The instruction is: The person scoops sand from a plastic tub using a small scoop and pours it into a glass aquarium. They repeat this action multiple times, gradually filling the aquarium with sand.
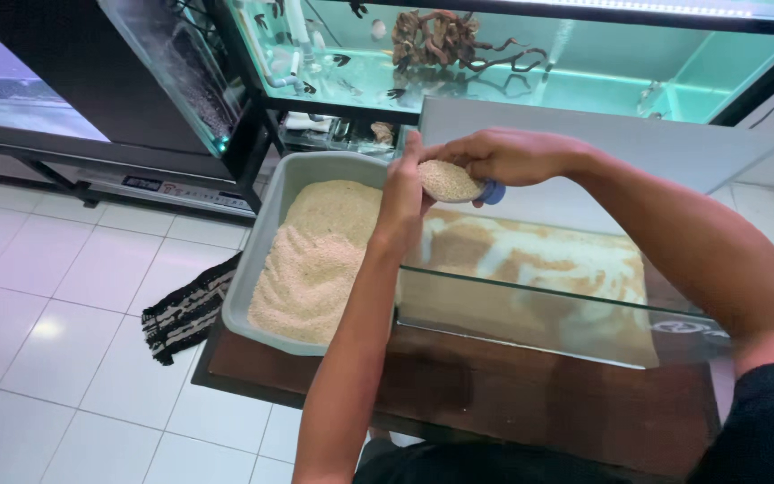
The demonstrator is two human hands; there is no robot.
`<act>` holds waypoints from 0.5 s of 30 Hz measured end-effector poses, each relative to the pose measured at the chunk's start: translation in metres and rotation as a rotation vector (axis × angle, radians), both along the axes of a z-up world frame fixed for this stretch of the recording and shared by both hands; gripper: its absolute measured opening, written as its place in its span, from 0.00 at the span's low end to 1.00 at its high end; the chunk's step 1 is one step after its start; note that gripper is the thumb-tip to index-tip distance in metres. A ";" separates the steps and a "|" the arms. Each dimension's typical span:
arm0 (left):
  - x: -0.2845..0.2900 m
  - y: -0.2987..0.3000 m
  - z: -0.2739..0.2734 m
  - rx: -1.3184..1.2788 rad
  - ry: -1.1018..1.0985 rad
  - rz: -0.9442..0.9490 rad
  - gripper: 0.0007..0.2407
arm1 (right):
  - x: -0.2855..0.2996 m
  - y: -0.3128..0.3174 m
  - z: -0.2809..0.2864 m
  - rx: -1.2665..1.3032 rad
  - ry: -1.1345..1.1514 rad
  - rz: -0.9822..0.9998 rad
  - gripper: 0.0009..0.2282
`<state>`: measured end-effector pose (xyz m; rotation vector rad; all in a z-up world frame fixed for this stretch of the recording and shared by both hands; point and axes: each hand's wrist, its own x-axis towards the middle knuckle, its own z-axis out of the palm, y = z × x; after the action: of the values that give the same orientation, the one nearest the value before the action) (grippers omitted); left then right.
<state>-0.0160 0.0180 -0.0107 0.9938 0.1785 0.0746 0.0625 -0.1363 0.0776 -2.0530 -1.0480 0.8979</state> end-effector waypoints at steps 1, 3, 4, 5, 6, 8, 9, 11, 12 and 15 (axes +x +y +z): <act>-0.003 0.008 0.003 0.005 -0.002 0.003 0.27 | -0.005 0.009 0.005 0.005 -0.002 0.003 0.18; -0.008 0.022 0.008 -0.012 -0.056 0.011 0.28 | -0.014 0.027 0.015 -0.007 -0.016 0.003 0.18; -0.008 0.034 0.008 -0.010 -0.056 0.015 0.28 | -0.006 0.035 0.009 -0.005 -0.017 0.007 0.18; -0.007 0.046 0.006 0.006 -0.080 0.015 0.28 | 0.001 0.044 0.000 0.014 -0.026 0.006 0.16; -0.007 0.058 0.003 0.021 -0.103 0.014 0.29 | 0.009 0.053 -0.008 0.033 -0.034 0.005 0.14; -0.006 0.084 -0.005 0.015 -0.096 0.038 0.28 | 0.009 0.072 -0.011 0.033 -0.057 0.022 0.13; -0.005 0.098 -0.010 0.012 -0.092 0.055 0.28 | 0.010 0.083 -0.012 0.036 -0.083 0.032 0.13; -0.016 0.122 -0.016 0.111 -0.027 0.082 0.28 | 0.013 0.107 -0.021 -0.044 -0.223 0.078 0.15; -0.022 0.135 -0.019 0.208 0.041 0.102 0.29 | 0.014 0.119 -0.026 -0.124 -0.362 0.117 0.18; -0.042 0.159 -0.033 0.424 0.185 0.101 0.28 | 0.005 0.147 -0.035 -0.302 -0.553 0.176 0.17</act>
<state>-0.0580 0.1774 -0.0440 1.4158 0.3934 0.1159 0.0675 0.0103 0.0422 -2.5786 -1.4718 0.6051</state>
